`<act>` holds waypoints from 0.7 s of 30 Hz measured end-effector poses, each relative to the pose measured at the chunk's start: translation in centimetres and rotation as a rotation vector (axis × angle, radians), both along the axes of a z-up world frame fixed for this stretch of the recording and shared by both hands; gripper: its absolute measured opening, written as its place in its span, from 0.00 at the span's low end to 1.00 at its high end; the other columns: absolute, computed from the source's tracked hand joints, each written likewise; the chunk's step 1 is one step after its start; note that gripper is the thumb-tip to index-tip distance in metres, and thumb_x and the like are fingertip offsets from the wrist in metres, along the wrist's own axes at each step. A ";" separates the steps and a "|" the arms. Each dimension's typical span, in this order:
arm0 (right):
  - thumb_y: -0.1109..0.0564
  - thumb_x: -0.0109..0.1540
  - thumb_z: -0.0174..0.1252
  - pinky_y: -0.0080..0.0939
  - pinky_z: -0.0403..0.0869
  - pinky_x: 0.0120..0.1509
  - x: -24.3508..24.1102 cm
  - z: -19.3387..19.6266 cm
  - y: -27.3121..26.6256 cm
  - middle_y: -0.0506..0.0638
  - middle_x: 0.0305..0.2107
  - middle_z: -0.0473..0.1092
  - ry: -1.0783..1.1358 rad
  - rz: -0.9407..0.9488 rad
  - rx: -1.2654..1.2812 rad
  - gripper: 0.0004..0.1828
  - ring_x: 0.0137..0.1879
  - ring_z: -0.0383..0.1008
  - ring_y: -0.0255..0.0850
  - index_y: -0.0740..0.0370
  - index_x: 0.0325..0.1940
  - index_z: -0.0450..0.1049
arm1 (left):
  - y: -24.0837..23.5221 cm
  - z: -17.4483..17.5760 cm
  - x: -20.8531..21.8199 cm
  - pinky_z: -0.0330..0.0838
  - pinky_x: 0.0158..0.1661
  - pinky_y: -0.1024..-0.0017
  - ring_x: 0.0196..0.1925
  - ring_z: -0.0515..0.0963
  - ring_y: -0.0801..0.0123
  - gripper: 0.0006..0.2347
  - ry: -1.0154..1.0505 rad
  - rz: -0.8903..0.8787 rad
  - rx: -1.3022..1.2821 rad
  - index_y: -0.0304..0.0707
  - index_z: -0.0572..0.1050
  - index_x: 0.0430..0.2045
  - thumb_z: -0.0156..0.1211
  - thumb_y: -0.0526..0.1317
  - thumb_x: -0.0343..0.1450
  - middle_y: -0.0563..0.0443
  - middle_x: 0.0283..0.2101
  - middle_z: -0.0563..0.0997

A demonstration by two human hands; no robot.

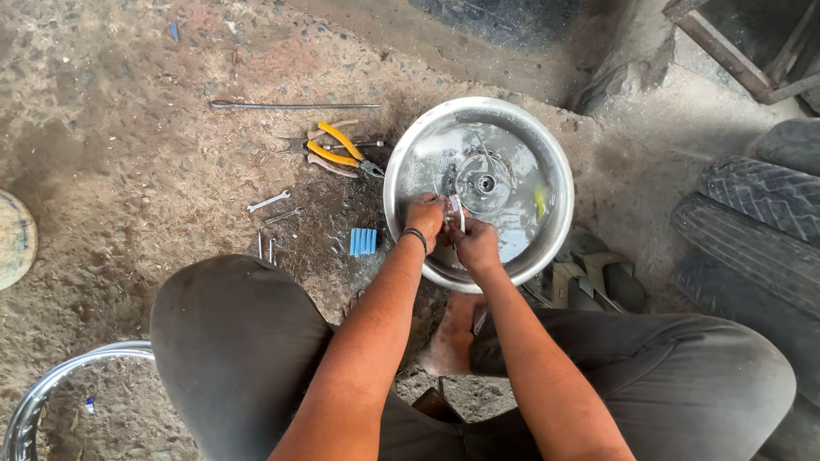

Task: The person scrubs a metal hub-like part with a toothbrush inside a metal bowl filled with water. They repeatedly dip the part and brush into the water, scrubbing the surface and crevices of the metal object.

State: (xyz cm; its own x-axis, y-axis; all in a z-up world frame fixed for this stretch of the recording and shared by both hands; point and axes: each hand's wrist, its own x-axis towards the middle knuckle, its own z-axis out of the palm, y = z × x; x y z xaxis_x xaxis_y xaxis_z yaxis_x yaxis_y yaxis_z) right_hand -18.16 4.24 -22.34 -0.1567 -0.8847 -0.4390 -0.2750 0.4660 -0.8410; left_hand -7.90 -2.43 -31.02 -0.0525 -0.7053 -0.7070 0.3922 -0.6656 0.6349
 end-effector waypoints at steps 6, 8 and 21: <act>0.59 0.63 0.63 0.37 0.62 0.23 -1.9 -3.5 1.8 0.48 0.17 0.72 0.032 -0.001 0.215 0.10 0.20 0.66 0.32 0.69 0.31 0.81 | -0.9 0.4 1.0 0.71 0.24 0.66 0.25 0.78 0.65 0.04 -0.030 -0.017 0.141 0.35 0.75 0.38 0.56 0.35 0.73 0.48 0.29 0.81; 0.60 0.63 0.61 0.37 0.62 0.23 -2.1 -4.4 2.1 0.48 0.19 0.74 -0.027 -0.019 0.227 0.08 0.20 0.66 0.32 0.68 0.33 0.81 | -0.6 0.2 0.7 0.71 0.23 0.67 0.25 0.79 0.66 0.05 -0.118 -0.024 0.092 0.36 0.75 0.39 0.55 0.35 0.73 0.48 0.30 0.82; 0.58 0.67 0.52 0.34 0.57 0.20 -2.0 5.6 -0.2 0.47 0.22 0.69 -0.635 -0.128 0.231 0.09 0.17 0.59 0.32 0.64 0.39 0.76 | -2.4 12.3 3.3 0.73 0.24 0.76 0.25 0.78 0.75 0.07 -0.070 -0.143 -0.388 0.36 0.81 0.39 0.60 0.37 0.73 0.51 0.32 0.83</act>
State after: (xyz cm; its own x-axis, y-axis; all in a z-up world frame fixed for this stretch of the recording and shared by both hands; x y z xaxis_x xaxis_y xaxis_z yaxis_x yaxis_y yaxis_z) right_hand -20.16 4.01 -16.74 0.0960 -0.7492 -0.6553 0.3079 0.6484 -0.6963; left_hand -4.61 -4.84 -18.75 -0.1304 -0.9092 -0.3953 0.2607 -0.4161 0.8711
